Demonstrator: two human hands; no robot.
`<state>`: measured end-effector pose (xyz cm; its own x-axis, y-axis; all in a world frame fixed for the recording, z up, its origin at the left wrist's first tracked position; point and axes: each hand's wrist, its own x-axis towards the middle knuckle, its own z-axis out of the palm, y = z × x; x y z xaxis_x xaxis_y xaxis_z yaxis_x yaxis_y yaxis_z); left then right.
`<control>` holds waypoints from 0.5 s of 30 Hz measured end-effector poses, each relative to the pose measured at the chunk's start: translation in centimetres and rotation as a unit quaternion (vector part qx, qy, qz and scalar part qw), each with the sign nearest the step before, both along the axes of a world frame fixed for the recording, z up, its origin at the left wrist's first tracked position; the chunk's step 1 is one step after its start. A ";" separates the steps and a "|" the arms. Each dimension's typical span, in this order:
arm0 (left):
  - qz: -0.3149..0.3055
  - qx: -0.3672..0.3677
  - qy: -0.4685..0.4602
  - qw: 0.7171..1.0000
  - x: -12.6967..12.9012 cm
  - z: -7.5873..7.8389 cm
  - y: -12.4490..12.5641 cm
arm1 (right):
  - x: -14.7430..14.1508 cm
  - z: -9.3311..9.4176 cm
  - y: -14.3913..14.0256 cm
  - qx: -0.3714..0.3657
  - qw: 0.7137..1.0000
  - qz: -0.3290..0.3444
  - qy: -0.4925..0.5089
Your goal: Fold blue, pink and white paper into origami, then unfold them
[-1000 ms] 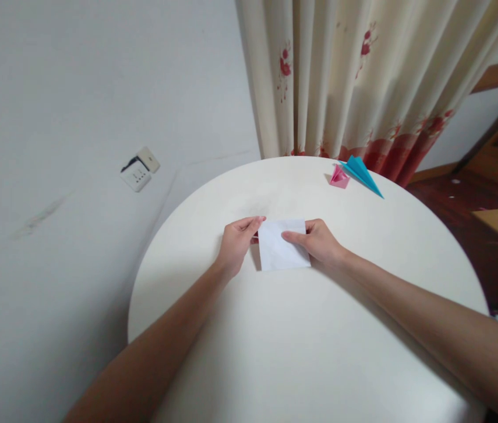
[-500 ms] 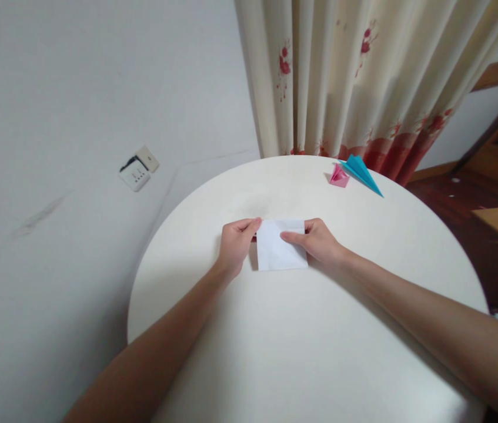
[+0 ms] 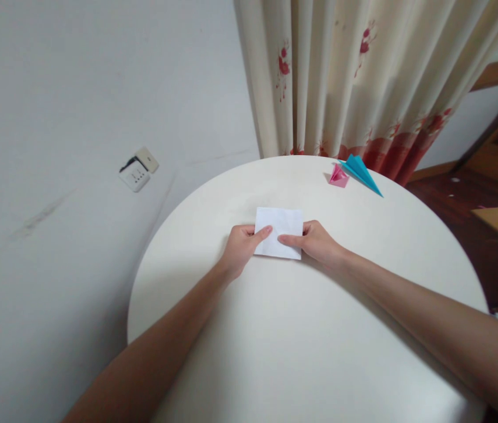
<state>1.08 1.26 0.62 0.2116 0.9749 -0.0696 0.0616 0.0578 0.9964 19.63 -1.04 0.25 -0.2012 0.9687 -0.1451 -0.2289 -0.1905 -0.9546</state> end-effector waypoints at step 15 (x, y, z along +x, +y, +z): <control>-0.077 -0.022 0.060 0.995 0.1 0.4 -0.1 | 0.5 0.1 0.5 0.028 0.993 -0.106 -0.039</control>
<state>1.15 1.18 1.07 0.3463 0.9267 -0.1458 0.1923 0.0820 0.9779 20.12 -0.52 0.37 0.0187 0.9951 -0.0972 -0.1825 -0.0922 -0.9789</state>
